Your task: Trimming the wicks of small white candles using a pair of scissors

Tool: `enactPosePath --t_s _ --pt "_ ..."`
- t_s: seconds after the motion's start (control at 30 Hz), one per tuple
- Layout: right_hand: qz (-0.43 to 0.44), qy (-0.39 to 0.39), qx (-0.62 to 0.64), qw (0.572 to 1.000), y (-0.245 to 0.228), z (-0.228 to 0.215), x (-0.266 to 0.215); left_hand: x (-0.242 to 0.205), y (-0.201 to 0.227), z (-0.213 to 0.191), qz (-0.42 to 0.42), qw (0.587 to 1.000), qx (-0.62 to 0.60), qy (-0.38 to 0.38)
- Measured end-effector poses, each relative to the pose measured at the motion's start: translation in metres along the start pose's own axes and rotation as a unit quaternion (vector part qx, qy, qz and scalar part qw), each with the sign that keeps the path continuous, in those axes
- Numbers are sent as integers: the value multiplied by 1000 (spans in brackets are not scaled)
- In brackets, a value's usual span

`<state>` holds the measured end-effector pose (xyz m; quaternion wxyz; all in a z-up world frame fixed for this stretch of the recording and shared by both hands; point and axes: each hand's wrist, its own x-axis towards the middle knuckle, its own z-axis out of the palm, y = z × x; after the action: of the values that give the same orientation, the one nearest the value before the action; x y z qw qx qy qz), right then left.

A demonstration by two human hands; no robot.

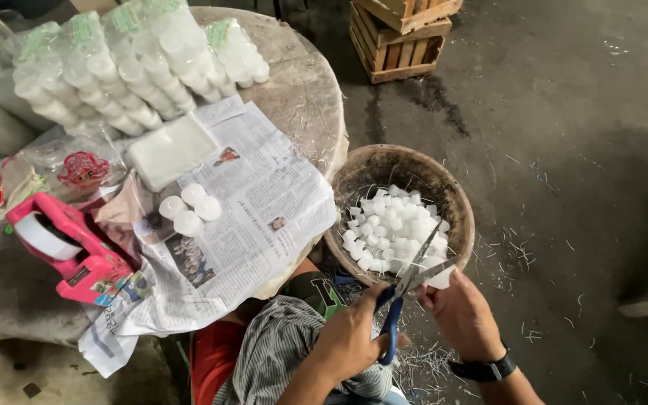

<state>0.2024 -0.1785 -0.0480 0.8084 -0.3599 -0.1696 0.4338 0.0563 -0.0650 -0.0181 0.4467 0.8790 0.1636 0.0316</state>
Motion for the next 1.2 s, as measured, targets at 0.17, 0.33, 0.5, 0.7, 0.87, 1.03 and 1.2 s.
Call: enactPosePath --t_s 0.17,0.33,0.5,0.7,0.87,1.03,1.2 --pt "8 24 19 1000 5 -3 -1 7 -6 7 55 998 9 20" --pt "9 37 20 999 13 -3 0 5 -9 9 62 997 21 34" --pt "-8 46 27 999 16 7 0 4 -11 11 41 998 26 32" --pt "-7 1 75 997 10 15 -1 2 -24 29 104 984 -87 112" --pt "14 -5 133 991 8 20 0 -3 -29 22 95 984 -43 146" --pt "10 -2 117 993 9 17 2 -12 -47 17 18 992 -35 119" --pt "-40 57 -59 996 12 7 10 -18 -36 -8 -132 982 -110 83"
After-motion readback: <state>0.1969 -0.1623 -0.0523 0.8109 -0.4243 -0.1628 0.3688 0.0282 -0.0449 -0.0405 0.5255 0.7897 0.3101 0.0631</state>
